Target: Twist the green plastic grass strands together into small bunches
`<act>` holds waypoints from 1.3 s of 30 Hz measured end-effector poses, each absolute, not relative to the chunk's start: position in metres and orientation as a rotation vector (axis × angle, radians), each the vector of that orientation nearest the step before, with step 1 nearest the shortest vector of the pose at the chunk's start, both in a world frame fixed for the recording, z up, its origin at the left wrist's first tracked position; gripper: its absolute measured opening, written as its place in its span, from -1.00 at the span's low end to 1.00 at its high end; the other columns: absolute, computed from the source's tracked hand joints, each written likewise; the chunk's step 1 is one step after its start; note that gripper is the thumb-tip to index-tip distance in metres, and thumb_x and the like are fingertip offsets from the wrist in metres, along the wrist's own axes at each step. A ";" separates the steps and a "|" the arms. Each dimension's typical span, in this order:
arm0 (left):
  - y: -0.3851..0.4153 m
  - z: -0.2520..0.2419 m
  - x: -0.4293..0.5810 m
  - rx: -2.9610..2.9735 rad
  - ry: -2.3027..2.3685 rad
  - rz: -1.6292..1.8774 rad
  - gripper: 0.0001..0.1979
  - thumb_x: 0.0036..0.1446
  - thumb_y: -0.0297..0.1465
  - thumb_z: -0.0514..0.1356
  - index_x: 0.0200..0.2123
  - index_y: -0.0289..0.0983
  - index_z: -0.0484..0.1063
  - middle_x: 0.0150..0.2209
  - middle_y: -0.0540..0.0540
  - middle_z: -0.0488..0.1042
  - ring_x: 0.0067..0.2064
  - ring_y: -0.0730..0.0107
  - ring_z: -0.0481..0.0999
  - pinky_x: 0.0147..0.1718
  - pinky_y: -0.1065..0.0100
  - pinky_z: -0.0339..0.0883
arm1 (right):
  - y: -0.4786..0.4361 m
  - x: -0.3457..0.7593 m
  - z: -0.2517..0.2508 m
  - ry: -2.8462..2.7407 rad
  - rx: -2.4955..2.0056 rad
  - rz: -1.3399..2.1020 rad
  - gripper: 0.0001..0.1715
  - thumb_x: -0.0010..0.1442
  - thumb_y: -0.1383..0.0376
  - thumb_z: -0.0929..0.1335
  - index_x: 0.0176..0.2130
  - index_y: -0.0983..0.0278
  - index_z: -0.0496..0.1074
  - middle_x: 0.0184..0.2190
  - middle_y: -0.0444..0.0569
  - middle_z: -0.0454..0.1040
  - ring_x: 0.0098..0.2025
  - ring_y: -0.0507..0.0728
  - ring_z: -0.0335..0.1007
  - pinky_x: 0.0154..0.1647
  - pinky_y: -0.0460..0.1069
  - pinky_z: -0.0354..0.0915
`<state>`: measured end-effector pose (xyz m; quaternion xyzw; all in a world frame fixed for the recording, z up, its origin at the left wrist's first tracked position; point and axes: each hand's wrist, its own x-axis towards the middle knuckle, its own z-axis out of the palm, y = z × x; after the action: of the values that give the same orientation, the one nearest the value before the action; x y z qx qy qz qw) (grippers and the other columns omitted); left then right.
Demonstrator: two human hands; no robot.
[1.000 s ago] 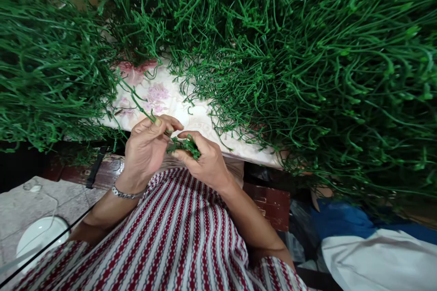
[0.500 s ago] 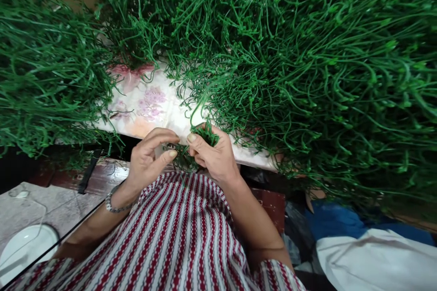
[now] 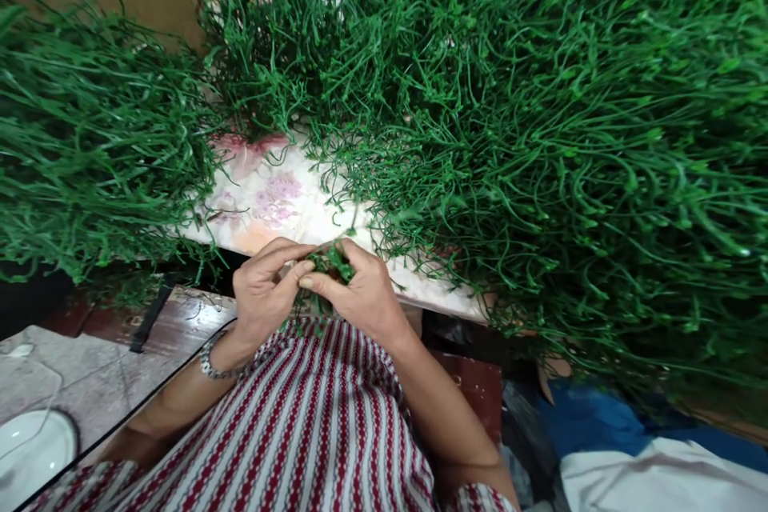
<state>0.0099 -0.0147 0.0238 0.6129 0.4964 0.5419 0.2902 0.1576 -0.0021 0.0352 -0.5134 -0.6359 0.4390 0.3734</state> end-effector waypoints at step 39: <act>-0.020 0.015 -0.004 1.299 1.074 1.087 -0.84 0.04 -0.35 0.22 -0.51 -0.31 0.49 -0.57 0.03 0.36 -0.50 0.53 0.30 -0.49 0.46 0.17 | -0.012 0.165 0.022 -1.826 -1.152 0.963 -0.86 0.09 0.25 0.39 -0.34 0.29 0.46 -0.47 -0.10 0.33 -0.37 0.03 0.25 -0.33 -0.07 0.18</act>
<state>-0.0043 -0.0198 0.0146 0.5461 0.4513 0.4568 0.5379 0.1654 -0.0124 0.0219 -0.4510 -0.7146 0.3770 0.3791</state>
